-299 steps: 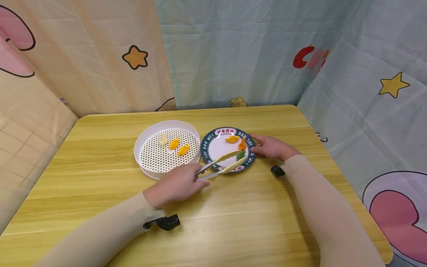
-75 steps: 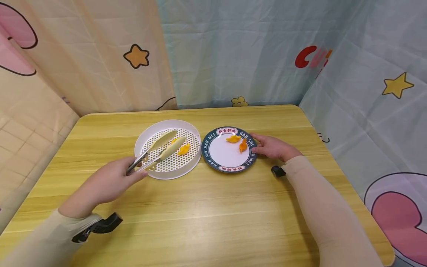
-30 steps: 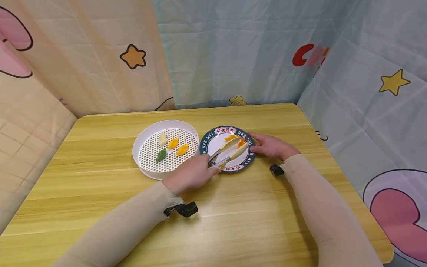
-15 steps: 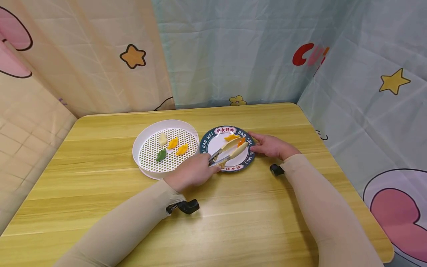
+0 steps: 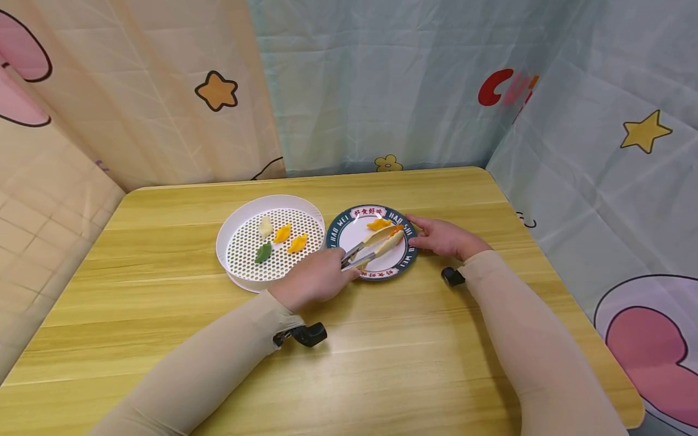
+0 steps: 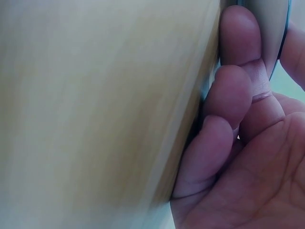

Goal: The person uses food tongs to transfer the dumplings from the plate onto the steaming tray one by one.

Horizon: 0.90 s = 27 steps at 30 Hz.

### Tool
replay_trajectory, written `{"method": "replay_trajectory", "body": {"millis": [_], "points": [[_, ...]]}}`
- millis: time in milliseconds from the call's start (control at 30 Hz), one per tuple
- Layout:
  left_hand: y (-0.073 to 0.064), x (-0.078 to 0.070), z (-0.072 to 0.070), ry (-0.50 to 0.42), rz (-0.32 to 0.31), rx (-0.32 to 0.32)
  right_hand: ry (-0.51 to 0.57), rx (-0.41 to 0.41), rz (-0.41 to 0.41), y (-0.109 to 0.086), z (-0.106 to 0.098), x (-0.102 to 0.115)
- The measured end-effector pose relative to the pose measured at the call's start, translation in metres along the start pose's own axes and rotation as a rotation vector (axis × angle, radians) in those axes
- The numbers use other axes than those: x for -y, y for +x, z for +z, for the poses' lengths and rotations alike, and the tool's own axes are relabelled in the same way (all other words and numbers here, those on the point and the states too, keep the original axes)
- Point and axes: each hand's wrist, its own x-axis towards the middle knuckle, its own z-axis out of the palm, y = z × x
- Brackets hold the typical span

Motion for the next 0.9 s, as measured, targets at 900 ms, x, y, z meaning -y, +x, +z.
{"method": "replay_trajectory", "body": {"millis": [900], "points": [[-0.0013, 0.0045, 0.0034, 0.041, 0.033, -0.028, 0.005, 0.009, 0.01, -0.0006, 0.0003, 0.0014]]}}
